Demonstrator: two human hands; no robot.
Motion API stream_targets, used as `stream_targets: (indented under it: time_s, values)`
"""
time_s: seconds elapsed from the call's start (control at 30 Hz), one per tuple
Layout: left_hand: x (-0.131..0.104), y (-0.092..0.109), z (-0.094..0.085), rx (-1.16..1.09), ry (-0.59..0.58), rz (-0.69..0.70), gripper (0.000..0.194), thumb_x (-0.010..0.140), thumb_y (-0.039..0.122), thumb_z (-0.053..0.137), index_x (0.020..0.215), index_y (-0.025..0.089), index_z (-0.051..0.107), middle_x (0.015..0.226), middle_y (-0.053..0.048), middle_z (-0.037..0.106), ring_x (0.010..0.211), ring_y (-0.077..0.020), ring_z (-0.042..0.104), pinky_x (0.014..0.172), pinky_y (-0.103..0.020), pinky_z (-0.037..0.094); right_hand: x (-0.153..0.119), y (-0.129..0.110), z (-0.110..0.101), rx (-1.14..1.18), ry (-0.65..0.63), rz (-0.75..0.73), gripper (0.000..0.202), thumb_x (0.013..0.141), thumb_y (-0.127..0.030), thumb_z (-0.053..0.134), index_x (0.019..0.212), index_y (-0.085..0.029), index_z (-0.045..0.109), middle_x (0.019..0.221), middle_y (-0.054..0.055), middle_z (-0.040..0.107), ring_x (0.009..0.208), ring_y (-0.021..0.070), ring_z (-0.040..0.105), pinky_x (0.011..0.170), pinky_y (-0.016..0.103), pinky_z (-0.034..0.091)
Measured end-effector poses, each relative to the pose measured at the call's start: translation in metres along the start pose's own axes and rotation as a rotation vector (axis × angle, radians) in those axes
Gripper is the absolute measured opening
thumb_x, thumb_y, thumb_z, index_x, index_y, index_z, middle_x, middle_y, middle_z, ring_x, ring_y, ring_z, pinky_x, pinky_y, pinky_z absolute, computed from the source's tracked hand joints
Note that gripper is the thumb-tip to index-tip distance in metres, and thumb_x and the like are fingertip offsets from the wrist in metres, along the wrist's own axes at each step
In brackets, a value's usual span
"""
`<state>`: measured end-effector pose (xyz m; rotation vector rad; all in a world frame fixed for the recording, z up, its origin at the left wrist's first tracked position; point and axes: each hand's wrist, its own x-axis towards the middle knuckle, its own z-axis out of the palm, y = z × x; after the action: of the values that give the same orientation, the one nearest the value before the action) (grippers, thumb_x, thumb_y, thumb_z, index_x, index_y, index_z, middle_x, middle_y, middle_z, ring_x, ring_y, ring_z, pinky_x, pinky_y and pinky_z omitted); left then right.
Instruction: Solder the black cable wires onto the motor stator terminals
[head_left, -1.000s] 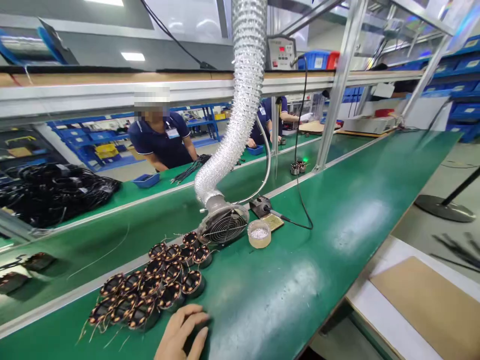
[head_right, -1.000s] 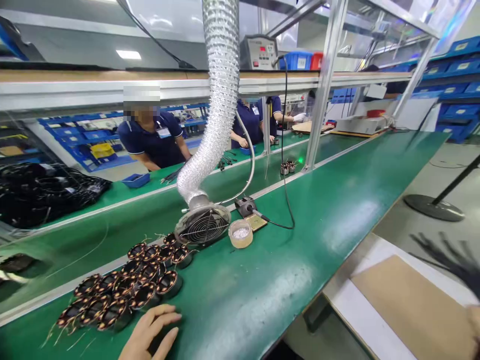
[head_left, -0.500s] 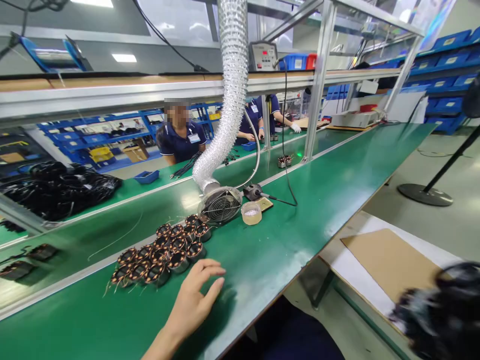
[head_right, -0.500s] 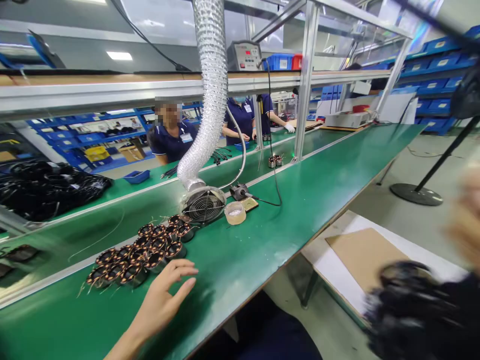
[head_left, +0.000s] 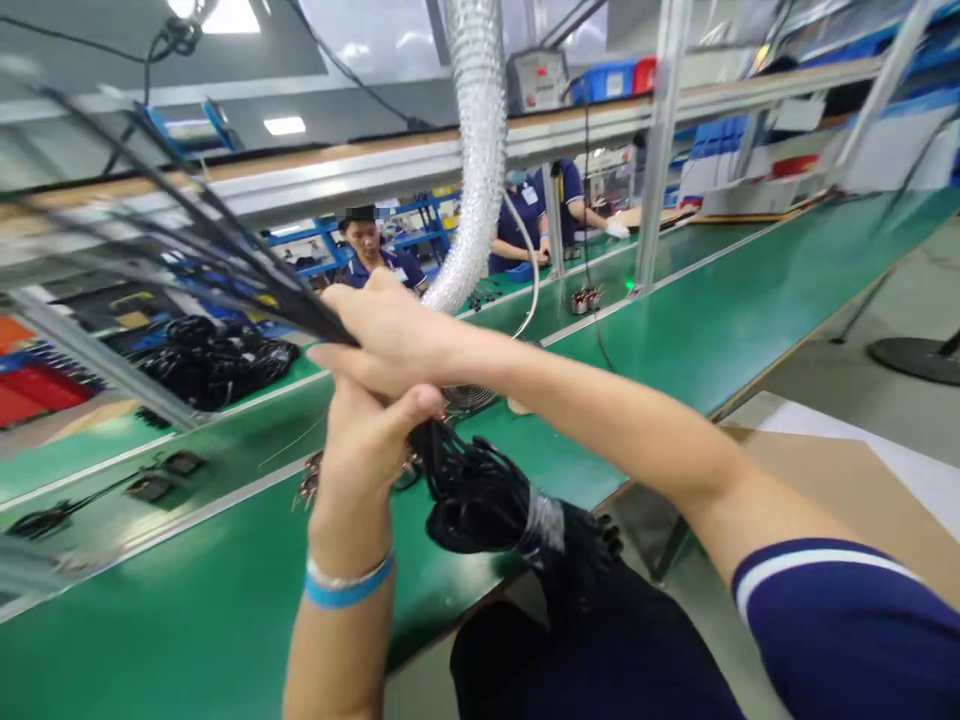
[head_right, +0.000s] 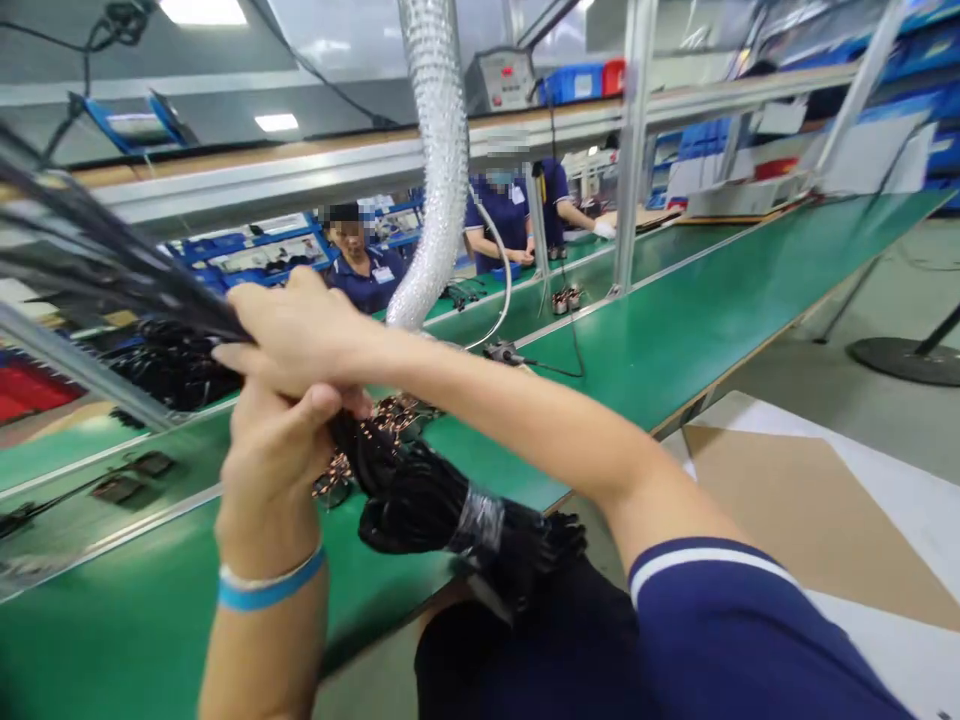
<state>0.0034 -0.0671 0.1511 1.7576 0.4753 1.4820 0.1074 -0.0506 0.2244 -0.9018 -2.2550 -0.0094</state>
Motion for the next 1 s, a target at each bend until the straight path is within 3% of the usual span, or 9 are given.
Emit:
stream_targets:
  time_s: [0.1, 0.2, 0.27, 0.33, 0.43, 0.5, 0.7, 0.83, 1.0]
  values:
    - [0.01, -0.007, -0.004, -0.156, 0.105, -0.102, 0.038, 0.068, 0.047, 0.084, 0.073, 0.02, 0.057, 0.05, 0.009, 0.042, 0.035, -0.0044, 0.034, 0.033, -0.021, 0.031, -0.006, 0.028, -0.007, 0.19, 0.033, 0.037, 0.036, 0.099, -0.047, 0.049, 0.088, -0.014, 0.058, 0.079, 0.001, 0.056, 0.084, 0.0173, 0.05, 0.088, 0.034, 0.039]
    - [0.021, -0.02, -0.015, -0.243, 0.249, -0.19, 0.028, 0.078, 0.045, 0.076, 0.081, 0.022, 0.06, 0.054, 0.009, 0.043, 0.033, -0.0032, 0.029, 0.031, -0.021, 0.027, -0.06, 0.049, 0.008, 0.385, 0.235, 0.137, 0.033, 0.1, -0.044, 0.048, 0.082, -0.017, 0.053, 0.075, -0.002, 0.051, 0.073, 0.0126, 0.046, 0.074, 0.028, 0.039]
    - [0.03, -0.033, -0.027, -0.269, 0.329, -0.211, 0.021, 0.08, 0.037, 0.075, 0.078, 0.022, 0.06, 0.053, 0.009, 0.042, 0.033, -0.0035, 0.031, 0.032, -0.021, 0.028, -0.112, 0.053, 0.029, 0.449, 0.124, 0.314, 0.032, 0.098, -0.047, 0.048, 0.087, -0.018, 0.054, 0.077, -0.001, 0.055, 0.074, 0.0144, 0.05, 0.072, 0.03, 0.041]
    - [0.038, -0.049, -0.039, -0.295, 0.421, -0.221, 0.018, 0.08, 0.025, 0.072, 0.071, 0.021, 0.057, 0.05, 0.009, 0.04, 0.033, -0.0035, 0.032, 0.032, -0.021, 0.027, -0.16, 0.05, 0.054, 0.506, -0.06, 0.455, 0.039, 0.09, -0.053, 0.055, 0.106, -0.017, 0.057, 0.102, 0.007, 0.064, 0.095, 0.022, 0.058, 0.084, 0.037, 0.045]
    - [0.048, -0.066, -0.051, -0.337, 0.517, -0.225, 0.019, 0.081, 0.018, 0.068, 0.069, 0.022, 0.054, 0.048, 0.01, 0.037, 0.032, -0.0036, 0.029, 0.033, -0.02, 0.024, -0.203, 0.037, 0.085, 0.488, -0.327, 0.609, 0.081, 0.071, -0.048, 0.077, 0.138, -0.02, 0.043, 0.133, 0.015, 0.057, 0.118, 0.0323, 0.057, 0.097, 0.046, 0.045]
    - [0.05, -0.069, -0.056, -0.363, 0.509, -0.224, 0.023, 0.084, 0.022, 0.067, 0.067, 0.022, 0.051, 0.049, 0.01, 0.035, 0.032, -0.0036, 0.027, 0.033, -0.021, 0.022, -0.212, 0.026, 0.098, 0.41, -0.346, 0.673, 0.088, 0.07, -0.04, 0.077, 0.144, -0.02, 0.036, 0.138, 0.015, 0.053, 0.123, 0.0336, 0.054, 0.101, 0.049, 0.043]
    - [0.038, -0.062, -0.085, -0.386, 0.346, -0.077, 0.023, 0.093, 0.04, 0.054, 0.077, 0.024, 0.053, 0.05, 0.01, 0.024, 0.03, -0.0052, 0.016, 0.03, -0.027, 0.016, -0.212, -0.006, 0.105, 0.413, -0.182, 0.698, 0.065, 0.081, -0.036, 0.065, 0.141, -0.021, 0.042, 0.137, 0.013, 0.051, 0.126, 0.0289, 0.05, 0.106, 0.048, 0.041]
    - [0.031, -0.072, -0.108, -0.393, 0.358, 0.255, 0.031, 0.099, 0.047, 0.042, 0.081, 0.023, 0.051, 0.051, 0.009, 0.022, 0.032, -0.0023, 0.029, 0.03, -0.024, 0.014, -0.213, -0.006, 0.113, 0.604, -0.189, 0.739, 0.036, 0.085, -0.038, 0.059, 0.117, -0.022, 0.058, 0.116, 0.009, 0.062, 0.098, 0.0229, 0.06, 0.088, 0.04, 0.05]
    - [0.034, -0.072, -0.108, -0.625, 0.078, 0.409, 0.038, 0.106, 0.036, 0.021, 0.083, 0.018, 0.045, 0.052, 0.013, 0.025, 0.037, 0.0078, 0.04, 0.031, -0.011, 0.009, -0.202, 0.012, 0.143, 1.168, -0.274, 0.676, 0.056, 0.085, -0.055, 0.061, 0.125, -0.017, 0.055, 0.123, 0.011, 0.061, 0.111, 0.0247, 0.057, 0.099, 0.04, 0.042]
